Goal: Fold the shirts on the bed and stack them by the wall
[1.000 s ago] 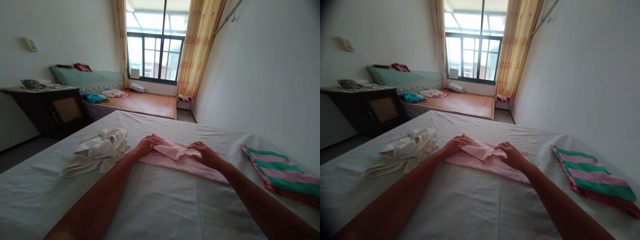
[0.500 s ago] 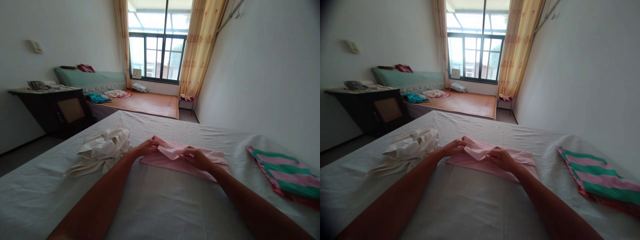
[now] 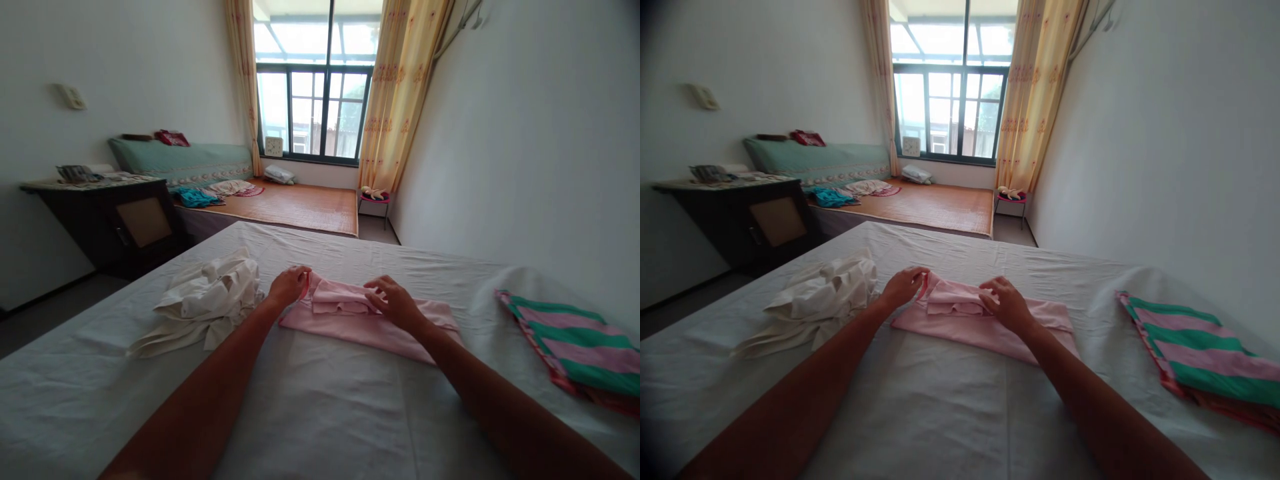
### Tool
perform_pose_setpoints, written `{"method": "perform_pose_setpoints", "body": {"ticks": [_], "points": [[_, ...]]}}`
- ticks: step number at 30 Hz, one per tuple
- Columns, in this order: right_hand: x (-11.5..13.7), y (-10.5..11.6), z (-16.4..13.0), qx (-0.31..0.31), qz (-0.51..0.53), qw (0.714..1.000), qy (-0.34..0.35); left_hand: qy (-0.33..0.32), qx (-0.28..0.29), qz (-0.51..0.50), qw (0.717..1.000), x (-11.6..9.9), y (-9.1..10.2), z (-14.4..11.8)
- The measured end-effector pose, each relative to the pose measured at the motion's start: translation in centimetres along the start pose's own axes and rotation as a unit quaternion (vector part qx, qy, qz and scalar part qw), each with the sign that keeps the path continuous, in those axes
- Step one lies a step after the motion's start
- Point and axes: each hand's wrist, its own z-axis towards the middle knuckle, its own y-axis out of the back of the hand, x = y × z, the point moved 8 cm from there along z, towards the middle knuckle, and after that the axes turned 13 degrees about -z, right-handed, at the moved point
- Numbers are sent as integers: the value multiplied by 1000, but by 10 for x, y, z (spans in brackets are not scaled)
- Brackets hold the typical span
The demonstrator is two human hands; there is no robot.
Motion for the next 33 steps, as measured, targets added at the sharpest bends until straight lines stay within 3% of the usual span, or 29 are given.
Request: {"method": "perform_pose_setpoints", "body": {"ticks": [3,5,8,10,14,19,22,26,28,33], "points": [[30,-4,-4,27,-35,993,108,-38,-3,30,999,-5,-1,6],[41,-8,-5,37,-76,988,130,-67,21,64,995,-12,-9,11],[44,-14,0,48,-119,985,116,-77,72,124,987,-22,-22,21],[42,-13,5,45,-132,986,94,-65,78,152,983,-24,-23,29],[42,-1,12,-12,-134,989,57,-50,31,157,986,-20,-11,42],[44,-6,11,14,-128,989,78,13,-18,146,989,-6,-1,40],[26,2,15,-29,-96,995,27,-63,-8,93,994,-29,-10,30],[0,1,20,-25,-72,997,15,-180,123,31,976,-62,-48,2],[-20,-4,18,5,-100,995,0,-207,154,18,966,-65,-62,-14],[-107,6,-8,86,-216,961,-152,-217,155,3,964,-55,-71,-31]]}}
